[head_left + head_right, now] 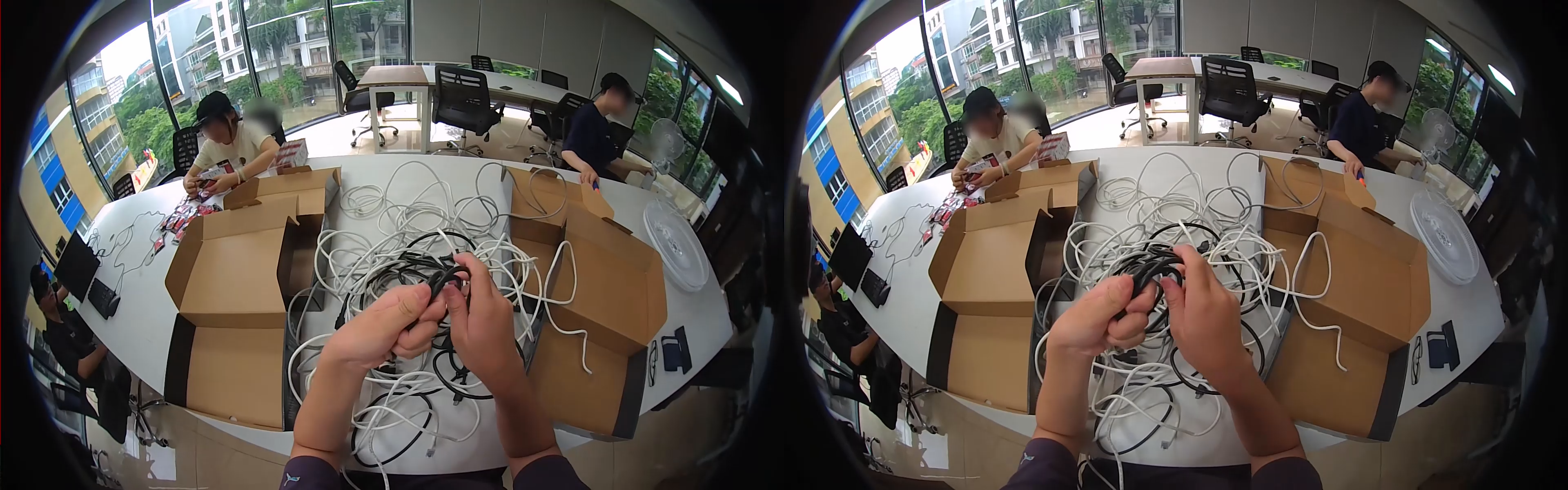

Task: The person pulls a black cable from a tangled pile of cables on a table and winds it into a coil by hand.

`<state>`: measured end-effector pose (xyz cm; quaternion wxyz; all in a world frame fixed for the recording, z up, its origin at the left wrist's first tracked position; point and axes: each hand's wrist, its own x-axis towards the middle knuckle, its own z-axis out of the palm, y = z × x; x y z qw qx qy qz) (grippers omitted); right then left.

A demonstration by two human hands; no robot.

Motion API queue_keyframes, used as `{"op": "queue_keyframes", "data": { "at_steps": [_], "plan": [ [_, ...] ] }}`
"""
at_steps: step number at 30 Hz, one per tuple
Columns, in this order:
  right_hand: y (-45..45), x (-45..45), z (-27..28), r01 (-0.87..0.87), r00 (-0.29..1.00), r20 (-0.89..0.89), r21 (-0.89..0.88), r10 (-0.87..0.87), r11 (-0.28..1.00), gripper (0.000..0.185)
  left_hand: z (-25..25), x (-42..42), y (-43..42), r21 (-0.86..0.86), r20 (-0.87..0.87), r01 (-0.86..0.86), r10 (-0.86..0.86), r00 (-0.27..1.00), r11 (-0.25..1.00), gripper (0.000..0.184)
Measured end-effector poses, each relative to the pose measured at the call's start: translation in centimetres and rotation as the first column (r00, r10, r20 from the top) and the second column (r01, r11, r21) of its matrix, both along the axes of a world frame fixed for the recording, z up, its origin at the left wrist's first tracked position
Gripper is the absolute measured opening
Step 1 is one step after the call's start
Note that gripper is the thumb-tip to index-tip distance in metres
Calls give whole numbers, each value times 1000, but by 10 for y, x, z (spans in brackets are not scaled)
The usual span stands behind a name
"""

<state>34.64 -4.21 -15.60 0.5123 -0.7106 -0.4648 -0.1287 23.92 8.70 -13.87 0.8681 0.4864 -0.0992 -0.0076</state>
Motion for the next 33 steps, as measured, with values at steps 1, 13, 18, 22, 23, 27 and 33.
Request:
{"op": "queue_keyframes", "data": {
  "at_steps": [1, 13, 18, 22, 23, 27, 33],
  "plan": [
    [1, 1, -5, 13, 999, -49, -21, -14, 1000, 22, 5, -3, -5, 9, 18, -4, 4, 1000, 1000, 40],
    [7, 4, -12, -384, 380, -673, 509, 634, 771, 20, -20, 15, 14, -321, 120, 68, -30, 992, 945, 46],
    [-7, 9, -2, -365, 29, -667, 687, 745, 629, 17, -21, 17, 4, -250, 181, 0, 47, 982, 968, 47],
    [-6, 9, 2, -246, -182, -569, 816, 802, 523, 14, -21, 19, 1, -166, 241, -136, 174, 955, 977, 48],
    [-5, 10, 1, -234, -222, -541, 837, 811, 494, 15, -22, 21, 1, -205, 240, -157, 206, 949, 966, 47],
    [3, 14, -11, -232, -89, -543, 827, 835, 513, 41, -21, 29, -1, -349, 275, -254, 358, 893, 902, 46],
    [13, 4, -17, -399, 343, -599, 604, 724, 689, 41, -14, 24, 11, -549, 305, -362, 584, 753, 753, 44]
  ]
}}
